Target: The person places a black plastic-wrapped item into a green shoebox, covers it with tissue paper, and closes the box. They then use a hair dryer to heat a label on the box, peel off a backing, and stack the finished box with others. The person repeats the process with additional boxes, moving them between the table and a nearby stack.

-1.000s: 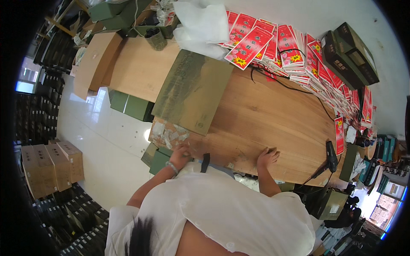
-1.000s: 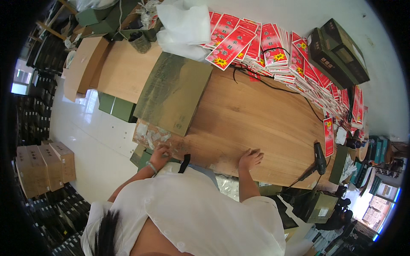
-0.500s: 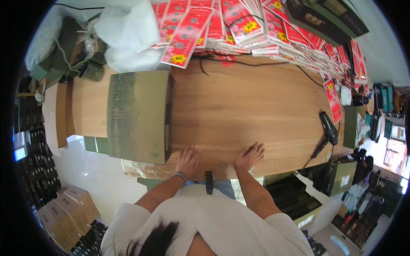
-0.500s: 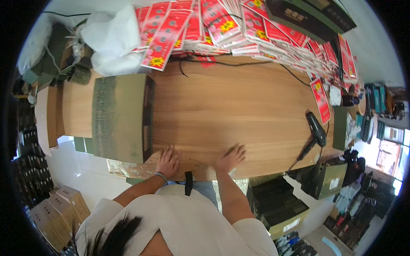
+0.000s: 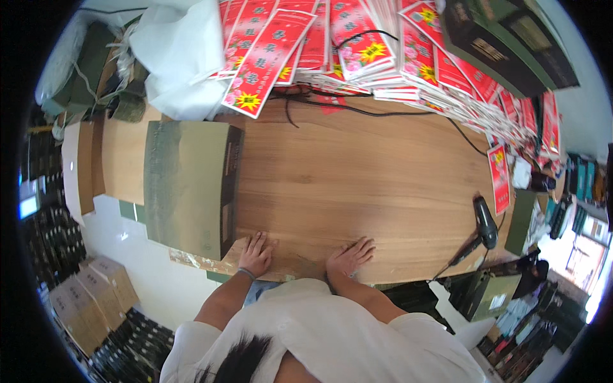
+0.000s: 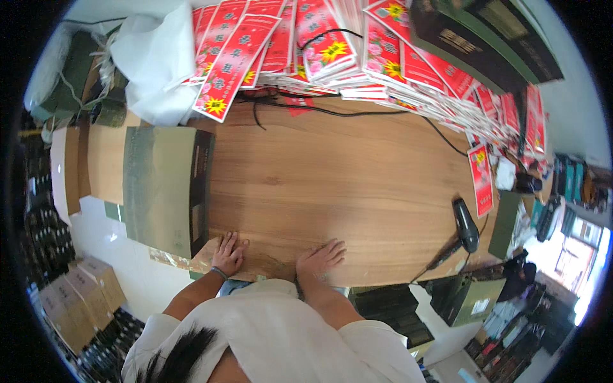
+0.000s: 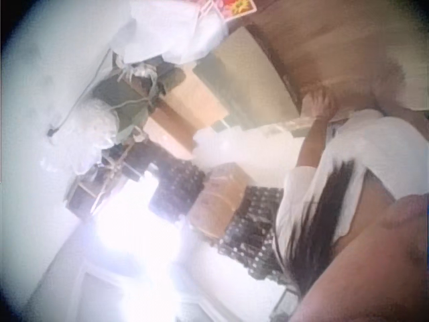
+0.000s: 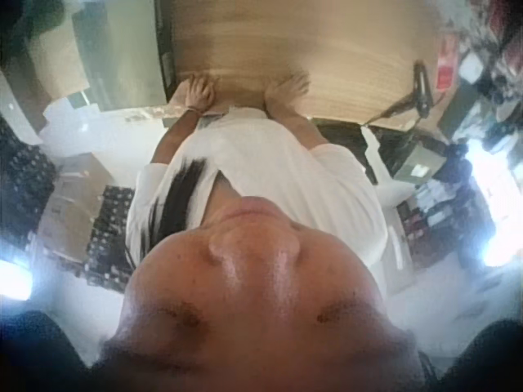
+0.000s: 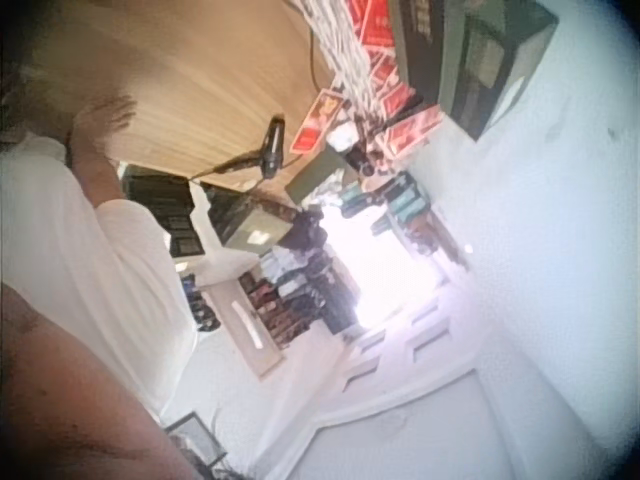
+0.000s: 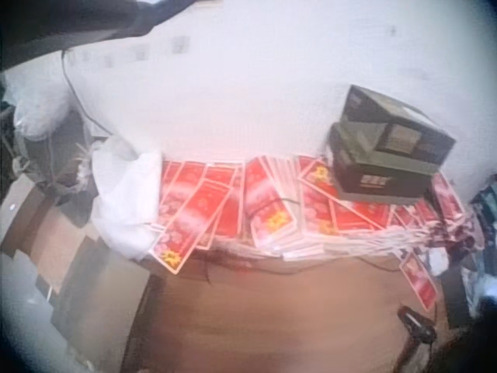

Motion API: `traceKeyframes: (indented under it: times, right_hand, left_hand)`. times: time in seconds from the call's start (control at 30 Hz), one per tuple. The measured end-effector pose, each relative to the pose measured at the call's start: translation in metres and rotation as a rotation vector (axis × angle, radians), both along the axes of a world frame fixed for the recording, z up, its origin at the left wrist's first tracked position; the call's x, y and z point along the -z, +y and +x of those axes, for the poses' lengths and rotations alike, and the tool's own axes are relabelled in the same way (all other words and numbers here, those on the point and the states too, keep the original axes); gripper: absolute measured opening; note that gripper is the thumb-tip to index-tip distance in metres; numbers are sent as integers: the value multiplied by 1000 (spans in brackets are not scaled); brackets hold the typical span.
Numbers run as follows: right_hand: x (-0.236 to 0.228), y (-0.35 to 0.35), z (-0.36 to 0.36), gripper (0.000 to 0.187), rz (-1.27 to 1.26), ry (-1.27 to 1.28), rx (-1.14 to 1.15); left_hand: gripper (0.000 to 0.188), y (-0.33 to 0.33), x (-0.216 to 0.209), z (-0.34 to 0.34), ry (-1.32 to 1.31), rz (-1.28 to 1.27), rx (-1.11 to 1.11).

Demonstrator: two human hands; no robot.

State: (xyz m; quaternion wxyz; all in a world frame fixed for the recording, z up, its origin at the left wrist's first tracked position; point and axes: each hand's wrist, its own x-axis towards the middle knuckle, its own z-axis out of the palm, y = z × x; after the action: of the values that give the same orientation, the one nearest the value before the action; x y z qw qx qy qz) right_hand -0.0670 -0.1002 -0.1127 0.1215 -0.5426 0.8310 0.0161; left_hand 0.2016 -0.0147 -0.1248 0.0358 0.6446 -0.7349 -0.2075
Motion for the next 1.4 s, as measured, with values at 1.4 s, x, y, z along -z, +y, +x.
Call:
traceKeyframes:
  times: [1.4]
  right_hand:
    - [34, 43, -10, 60, -443, -452, -897]
  left_hand:
    - [49, 351, 303, -61, 622, 300, -1714]
